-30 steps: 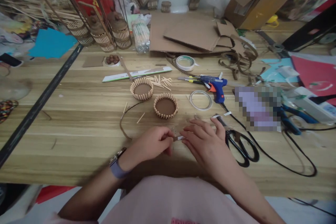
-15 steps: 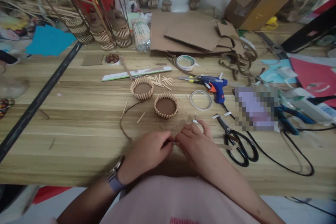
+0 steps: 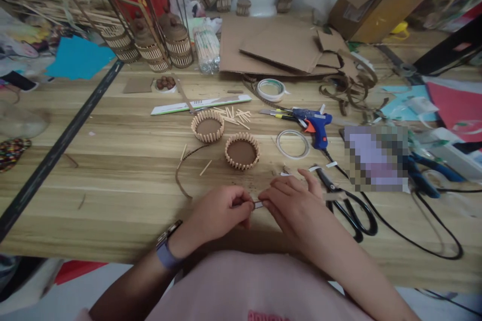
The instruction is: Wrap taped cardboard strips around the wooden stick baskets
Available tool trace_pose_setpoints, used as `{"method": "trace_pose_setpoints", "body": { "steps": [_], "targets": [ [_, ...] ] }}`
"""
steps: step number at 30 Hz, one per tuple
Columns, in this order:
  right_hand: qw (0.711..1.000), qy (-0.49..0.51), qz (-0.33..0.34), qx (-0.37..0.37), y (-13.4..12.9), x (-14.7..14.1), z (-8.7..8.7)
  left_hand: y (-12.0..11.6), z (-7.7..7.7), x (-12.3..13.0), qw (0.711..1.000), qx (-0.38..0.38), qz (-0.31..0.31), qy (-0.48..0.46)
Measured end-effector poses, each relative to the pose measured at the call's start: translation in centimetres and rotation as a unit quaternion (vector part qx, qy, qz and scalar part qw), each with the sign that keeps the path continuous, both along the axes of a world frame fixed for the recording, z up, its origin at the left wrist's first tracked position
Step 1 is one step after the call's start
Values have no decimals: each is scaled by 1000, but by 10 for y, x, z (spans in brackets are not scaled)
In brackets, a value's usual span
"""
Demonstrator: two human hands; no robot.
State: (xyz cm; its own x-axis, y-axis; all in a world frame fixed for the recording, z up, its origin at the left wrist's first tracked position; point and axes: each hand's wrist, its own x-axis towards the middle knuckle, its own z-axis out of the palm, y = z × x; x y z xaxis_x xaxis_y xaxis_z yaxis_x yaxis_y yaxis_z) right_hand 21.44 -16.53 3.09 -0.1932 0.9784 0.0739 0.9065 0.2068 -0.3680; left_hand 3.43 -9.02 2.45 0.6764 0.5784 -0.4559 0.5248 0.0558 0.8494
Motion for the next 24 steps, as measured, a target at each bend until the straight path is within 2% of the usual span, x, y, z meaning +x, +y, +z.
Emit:
{"method": "trace_pose_setpoints", "body": {
  "steps": [4,9,13,16,20,24],
  "targets": [
    [999,30,-5,16,-3,5,12,0,4,1,998,-54,5,-42],
    [997,-1,7,73,-1,12,31,2,15,6,991,-82,18,-101],
    [976,-33,-46,211,0,6,58,4,33,12,987,-32,73,-140],
    [961,-32,-91,260,-3,-1,71,3,49,17,980,4,109,-168],
    [954,-28,-106,278,-4,-7,71,1,64,24,971,57,117,-202],
    [944,-27,-144,295,-3,-7,68,-1,68,29,960,155,99,-209]
  ]
}}
